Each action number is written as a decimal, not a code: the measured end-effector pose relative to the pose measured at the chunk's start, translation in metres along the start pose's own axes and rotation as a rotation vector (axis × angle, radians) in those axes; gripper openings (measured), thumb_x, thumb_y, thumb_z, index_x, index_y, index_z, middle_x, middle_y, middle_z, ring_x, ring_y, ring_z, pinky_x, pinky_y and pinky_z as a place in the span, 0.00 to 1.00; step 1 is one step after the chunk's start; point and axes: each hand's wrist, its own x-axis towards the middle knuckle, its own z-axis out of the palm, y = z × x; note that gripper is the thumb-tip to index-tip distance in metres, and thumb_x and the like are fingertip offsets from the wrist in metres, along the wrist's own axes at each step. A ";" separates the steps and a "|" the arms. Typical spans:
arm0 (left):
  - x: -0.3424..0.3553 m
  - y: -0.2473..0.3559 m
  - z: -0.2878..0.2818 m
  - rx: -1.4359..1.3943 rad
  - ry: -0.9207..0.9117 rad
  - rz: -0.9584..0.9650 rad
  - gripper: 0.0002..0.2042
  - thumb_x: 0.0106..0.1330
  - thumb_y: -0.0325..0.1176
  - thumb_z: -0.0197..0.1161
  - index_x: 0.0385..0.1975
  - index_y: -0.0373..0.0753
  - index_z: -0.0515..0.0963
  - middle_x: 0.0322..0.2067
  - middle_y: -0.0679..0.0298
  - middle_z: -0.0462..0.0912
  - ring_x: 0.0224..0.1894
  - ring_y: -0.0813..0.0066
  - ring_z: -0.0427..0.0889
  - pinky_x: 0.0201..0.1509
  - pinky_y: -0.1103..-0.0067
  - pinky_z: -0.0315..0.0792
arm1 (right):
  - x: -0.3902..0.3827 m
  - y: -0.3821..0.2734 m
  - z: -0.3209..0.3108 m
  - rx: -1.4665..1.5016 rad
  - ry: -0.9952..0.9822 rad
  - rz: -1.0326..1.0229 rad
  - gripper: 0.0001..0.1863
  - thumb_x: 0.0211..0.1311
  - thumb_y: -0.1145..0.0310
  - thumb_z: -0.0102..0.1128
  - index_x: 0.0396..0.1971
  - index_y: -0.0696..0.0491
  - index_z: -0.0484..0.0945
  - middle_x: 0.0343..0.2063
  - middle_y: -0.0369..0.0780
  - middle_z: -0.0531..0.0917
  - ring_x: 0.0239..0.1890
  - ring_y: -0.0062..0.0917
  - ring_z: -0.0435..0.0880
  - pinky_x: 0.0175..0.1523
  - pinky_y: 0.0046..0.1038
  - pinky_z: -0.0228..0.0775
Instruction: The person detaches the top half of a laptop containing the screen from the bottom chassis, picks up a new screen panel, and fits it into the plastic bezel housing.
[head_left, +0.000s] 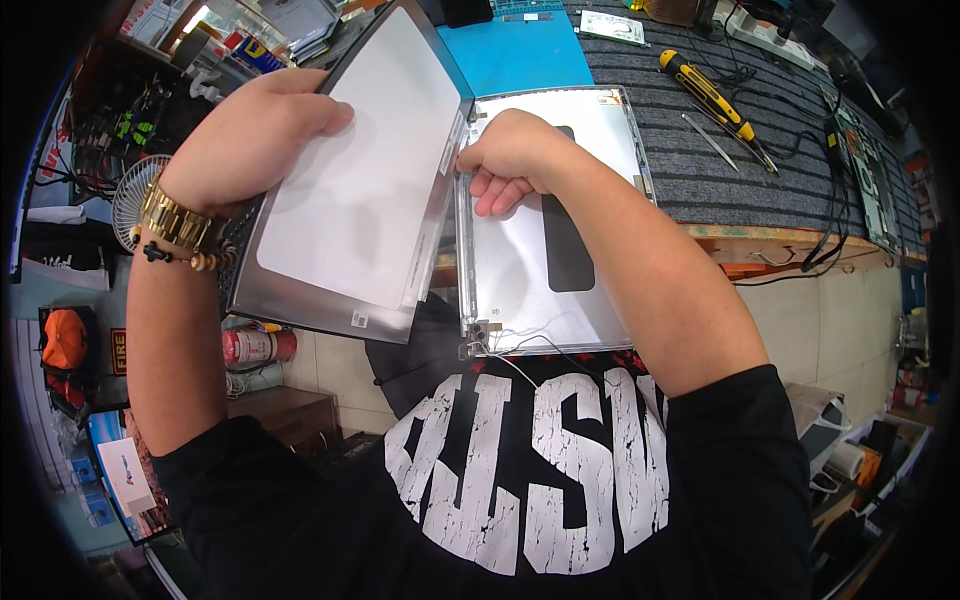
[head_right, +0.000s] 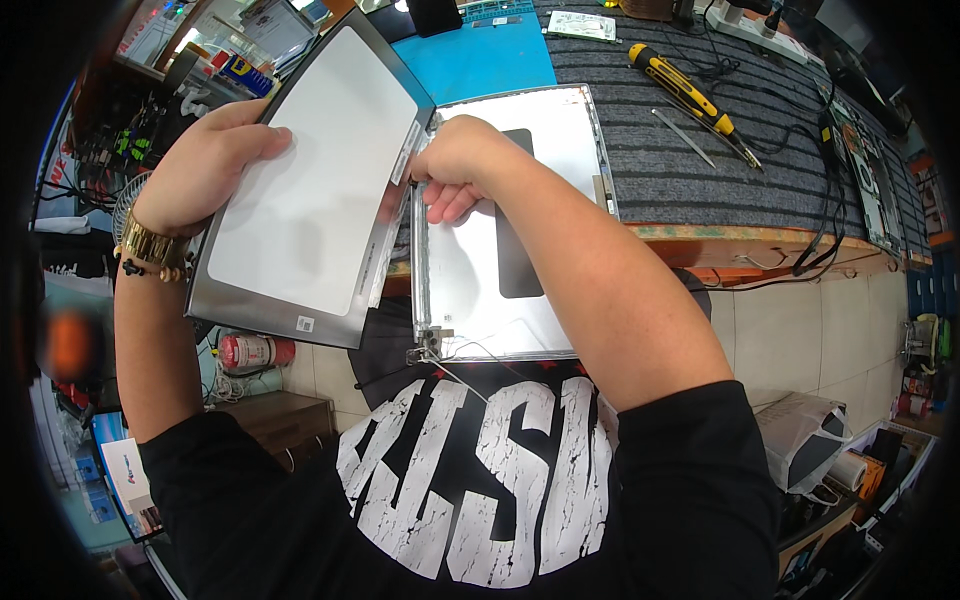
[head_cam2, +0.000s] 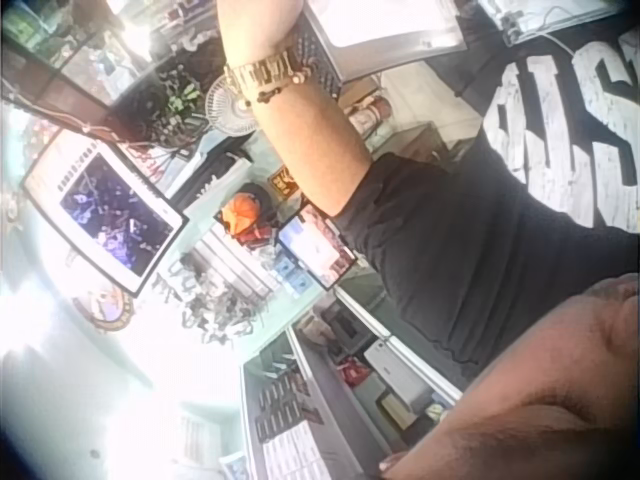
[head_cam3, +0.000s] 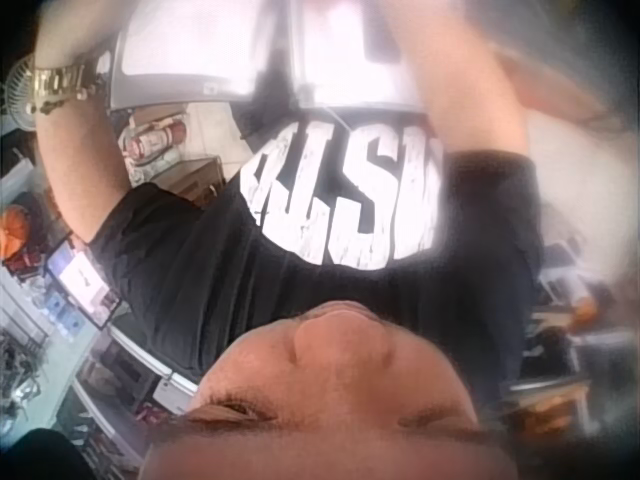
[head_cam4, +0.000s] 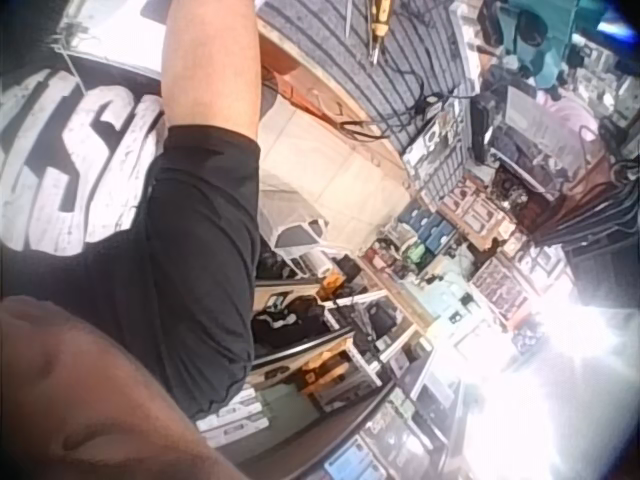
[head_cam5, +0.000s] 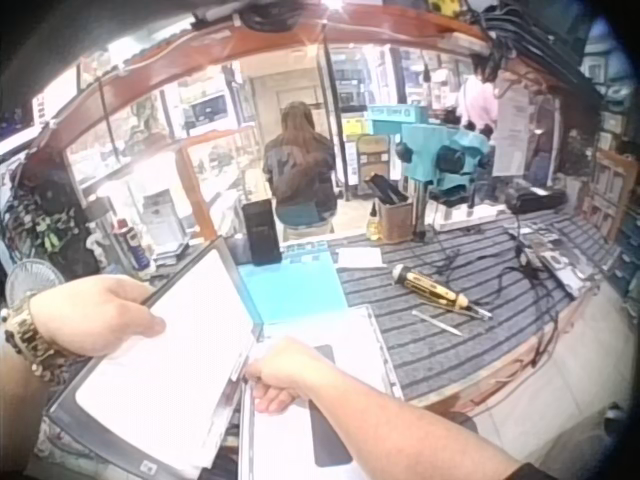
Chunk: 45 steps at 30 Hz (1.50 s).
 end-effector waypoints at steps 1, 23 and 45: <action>-0.001 -0.001 -0.001 0.000 0.001 -0.001 0.13 0.72 0.37 0.64 0.41 0.30 0.84 0.32 0.62 0.87 0.31 0.76 0.82 0.38 0.75 0.75 | -0.001 0.000 0.001 -0.001 -0.002 -0.001 0.14 0.70 0.70 0.67 0.35 0.71 0.82 0.26 0.49 0.87 0.23 0.36 0.93 0.23 0.30 0.87; 0.003 -0.003 -0.006 0.089 -0.045 -0.029 0.12 0.73 0.36 0.64 0.43 0.32 0.84 0.33 0.68 0.84 0.34 0.82 0.79 0.40 0.79 0.72 | -0.001 0.003 0.002 -0.061 -0.018 -0.028 0.09 0.70 0.73 0.65 0.41 0.65 0.81 0.29 0.46 0.87 0.25 0.33 0.93 0.26 0.28 0.87; 0.002 -0.004 -0.005 0.093 -0.038 -0.030 0.13 0.73 0.36 0.64 0.45 0.32 0.84 0.33 0.68 0.84 0.35 0.82 0.78 0.41 0.79 0.72 | 0.003 -0.002 0.001 -0.010 -0.012 0.019 0.16 0.77 0.67 0.59 0.39 0.69 0.81 0.27 0.48 0.86 0.25 0.37 0.93 0.24 0.32 0.87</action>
